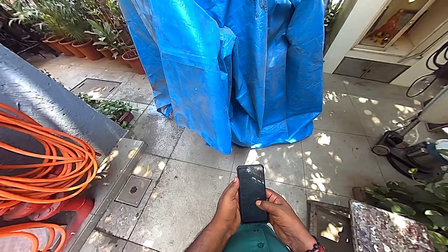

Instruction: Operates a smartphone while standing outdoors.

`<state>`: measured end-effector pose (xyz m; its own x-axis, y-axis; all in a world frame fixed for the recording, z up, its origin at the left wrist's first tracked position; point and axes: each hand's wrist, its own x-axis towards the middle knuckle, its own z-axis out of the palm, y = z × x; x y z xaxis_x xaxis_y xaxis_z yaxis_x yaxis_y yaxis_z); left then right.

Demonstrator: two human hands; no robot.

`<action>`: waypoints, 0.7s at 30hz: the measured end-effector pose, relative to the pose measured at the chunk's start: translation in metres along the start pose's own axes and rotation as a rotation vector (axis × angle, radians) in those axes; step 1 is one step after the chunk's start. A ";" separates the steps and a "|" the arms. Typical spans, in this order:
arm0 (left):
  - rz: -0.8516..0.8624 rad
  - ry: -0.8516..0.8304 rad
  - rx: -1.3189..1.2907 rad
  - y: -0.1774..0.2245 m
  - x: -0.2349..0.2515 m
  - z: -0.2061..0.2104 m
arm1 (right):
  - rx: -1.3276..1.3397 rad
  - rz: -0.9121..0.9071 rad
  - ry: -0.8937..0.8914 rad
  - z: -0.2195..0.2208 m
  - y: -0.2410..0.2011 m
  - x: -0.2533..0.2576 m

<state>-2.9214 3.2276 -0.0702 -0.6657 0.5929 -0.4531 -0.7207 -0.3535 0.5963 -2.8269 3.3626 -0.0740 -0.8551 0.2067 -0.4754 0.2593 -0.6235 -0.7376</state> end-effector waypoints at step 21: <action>0.006 -0.003 0.003 0.004 0.000 0.001 | -0.029 -0.028 -0.065 0.000 -0.002 0.001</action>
<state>-2.9239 3.2268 -0.0674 -0.6693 0.5929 -0.4478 -0.7163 -0.3548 0.6009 -2.8284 3.3637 -0.0731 -0.8892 0.1741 -0.4230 0.2470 -0.5956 -0.7644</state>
